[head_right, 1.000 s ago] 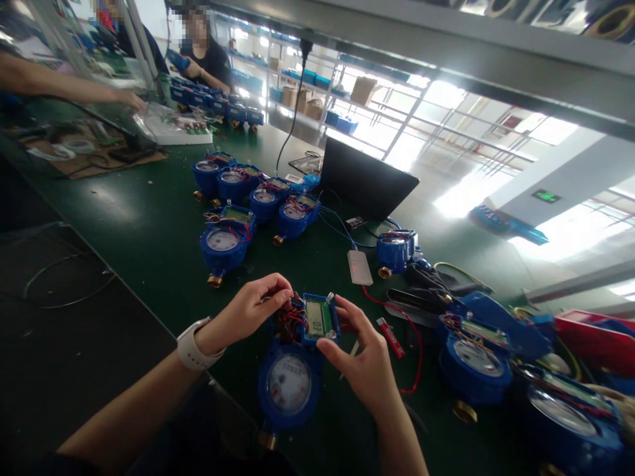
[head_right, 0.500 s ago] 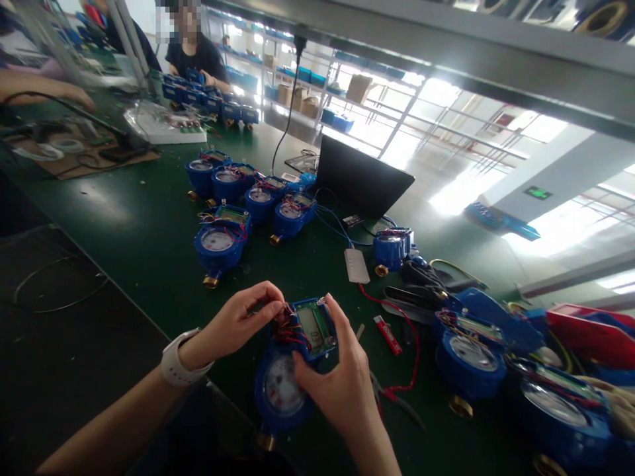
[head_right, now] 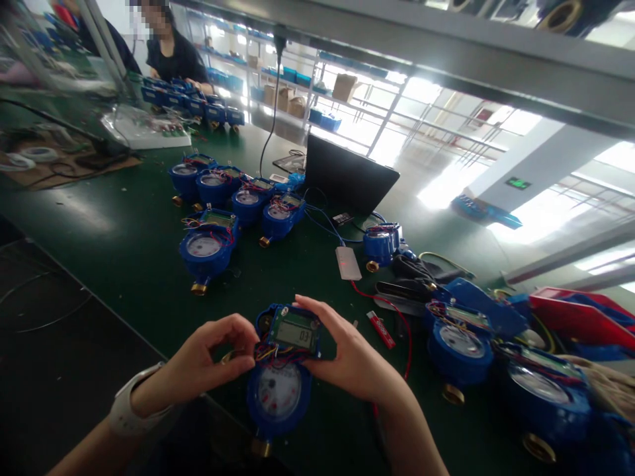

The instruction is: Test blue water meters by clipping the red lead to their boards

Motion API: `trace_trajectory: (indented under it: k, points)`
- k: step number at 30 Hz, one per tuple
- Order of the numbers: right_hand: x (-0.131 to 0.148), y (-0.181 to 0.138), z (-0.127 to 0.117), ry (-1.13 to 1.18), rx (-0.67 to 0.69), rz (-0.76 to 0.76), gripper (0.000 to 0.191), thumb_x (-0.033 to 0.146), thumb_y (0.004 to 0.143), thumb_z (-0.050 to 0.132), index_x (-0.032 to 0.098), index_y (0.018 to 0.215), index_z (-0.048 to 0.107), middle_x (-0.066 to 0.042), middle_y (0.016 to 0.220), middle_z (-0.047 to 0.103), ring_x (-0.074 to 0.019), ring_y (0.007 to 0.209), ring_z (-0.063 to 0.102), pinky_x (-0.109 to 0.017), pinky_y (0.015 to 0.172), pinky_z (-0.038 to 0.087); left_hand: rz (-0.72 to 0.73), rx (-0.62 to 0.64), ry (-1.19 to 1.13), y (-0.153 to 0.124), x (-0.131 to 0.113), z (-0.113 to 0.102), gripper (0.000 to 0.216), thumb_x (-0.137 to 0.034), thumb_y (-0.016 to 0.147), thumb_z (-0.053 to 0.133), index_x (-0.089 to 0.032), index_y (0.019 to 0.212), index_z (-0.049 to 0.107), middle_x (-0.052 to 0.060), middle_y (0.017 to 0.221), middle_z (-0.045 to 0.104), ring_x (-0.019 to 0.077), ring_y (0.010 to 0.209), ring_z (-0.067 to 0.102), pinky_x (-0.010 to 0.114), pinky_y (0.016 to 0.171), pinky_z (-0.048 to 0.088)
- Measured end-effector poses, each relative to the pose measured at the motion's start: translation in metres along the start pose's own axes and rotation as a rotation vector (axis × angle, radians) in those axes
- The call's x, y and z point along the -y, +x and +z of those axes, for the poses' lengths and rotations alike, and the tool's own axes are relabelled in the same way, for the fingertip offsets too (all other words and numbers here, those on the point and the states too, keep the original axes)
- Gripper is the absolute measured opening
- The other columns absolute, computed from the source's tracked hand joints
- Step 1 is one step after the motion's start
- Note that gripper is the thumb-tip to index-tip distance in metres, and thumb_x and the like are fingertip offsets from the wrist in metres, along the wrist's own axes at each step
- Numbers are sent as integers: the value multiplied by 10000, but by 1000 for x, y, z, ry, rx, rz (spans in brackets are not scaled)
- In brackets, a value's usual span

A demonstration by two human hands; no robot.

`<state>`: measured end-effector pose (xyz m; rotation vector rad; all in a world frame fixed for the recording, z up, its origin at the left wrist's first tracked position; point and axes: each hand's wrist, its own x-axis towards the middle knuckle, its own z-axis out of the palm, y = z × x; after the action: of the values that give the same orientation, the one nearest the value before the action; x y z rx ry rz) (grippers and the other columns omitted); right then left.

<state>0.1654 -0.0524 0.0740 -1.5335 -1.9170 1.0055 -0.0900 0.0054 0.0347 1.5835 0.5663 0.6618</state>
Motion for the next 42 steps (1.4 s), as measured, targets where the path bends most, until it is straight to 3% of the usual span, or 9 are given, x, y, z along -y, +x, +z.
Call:
trace_trajectory:
  k: [6, 9, 13, 19, 23, 27, 31, 36, 42]
  points:
    - [-1, -2, 1, -112, -88, -15, 677, 96, 760, 671, 312, 1376, 495, -52, 1356, 582, -249, 1285, 526, -427, 1076, 443, 151, -199, 9, -2, -1, -2, 418, -589, 911, 551, -193, 995, 658, 32, 904, 667, 116, 610, 478, 255, 590, 415]
    - [-1, -5, -1, -176, -123, 35, 665, 86, 724, 690, 287, 1339, 535, -56, 1315, 608, -256, 1227, 566, -429, 1048, 468, 146, -295, 89, 9, -5, 2, 376, -549, 919, 566, -221, 1080, 654, 52, 1062, 647, 175, 835, 573, 297, 758, 466]
    - [-2, -3, -2, -185, -101, 67, 686, 100, 716, 742, 283, 1349, 551, -68, 1340, 596, -267, 1243, 555, -441, 1056, 459, 44, -220, 160, 28, -5, 13, 562, -466, 786, 754, -203, 1252, 582, 121, 1343, 547, 297, 1264, 495, 435, 1065, 396]
    - [-8, -6, -10, -58, -27, 87, 859, 304, 669, 873, 322, 1435, 484, -72, 1430, 532, -299, 1321, 490, -483, 1109, 401, -74, -95, 219, 40, 7, 20, 612, -405, 703, 801, -226, 1255, 607, 124, 1442, 479, 352, 1351, 432, 536, 1128, 347]
    - [-26, -33, -32, 90, -313, 192, 704, 511, 788, 724, 274, 1411, 496, -90, 1418, 558, -272, 1260, 554, -430, 1026, 489, -123, -86, 126, 36, 23, 14, 547, -397, 707, 797, -270, 1209, 621, 90, 1420, 514, 355, 1321, 481, 515, 1096, 403]
    - [-51, -70, -46, -19, -611, 509, 584, 615, 833, 558, 175, 1212, 617, -118, 1054, 725, -261, 925, 699, -393, 783, 579, -212, -24, -48, 33, 32, 14, 583, -390, 765, 754, -278, 1290, 528, 68, 1249, 652, 309, 1121, 647, 460, 998, 504]
    - [-69, -97, -33, -112, -517, 681, 399, 526, 796, 636, 179, 979, 711, -57, 766, 737, -231, 696, 698, -337, 630, 551, -242, -49, -109, 33, 28, 20, 576, -383, 747, 772, -276, 1263, 541, 54, 1236, 667, 302, 1103, 662, 429, 978, 525]
    - [-83, -116, -18, -250, -498, 891, 360, 526, 835, 567, 198, 872, 712, -93, 781, 756, -283, 742, 713, -369, 604, 533, -260, -49, -104, 33, 24, 21, 597, -417, 748, 768, -273, 1280, 539, 71, 1269, 654, 325, 1127, 652, 436, 927, 562]
    - [-74, -126, -3, -273, -417, 839, 400, 580, 840, 577, 207, 912, 703, -68, 829, 731, -255, 752, 705, -365, 646, 561, -237, -29, -89, 30, 25, 20, 605, -458, 780, 759, -299, 1308, 509, 75, 1281, 638, 322, 1134, 648, 463, 958, 545]
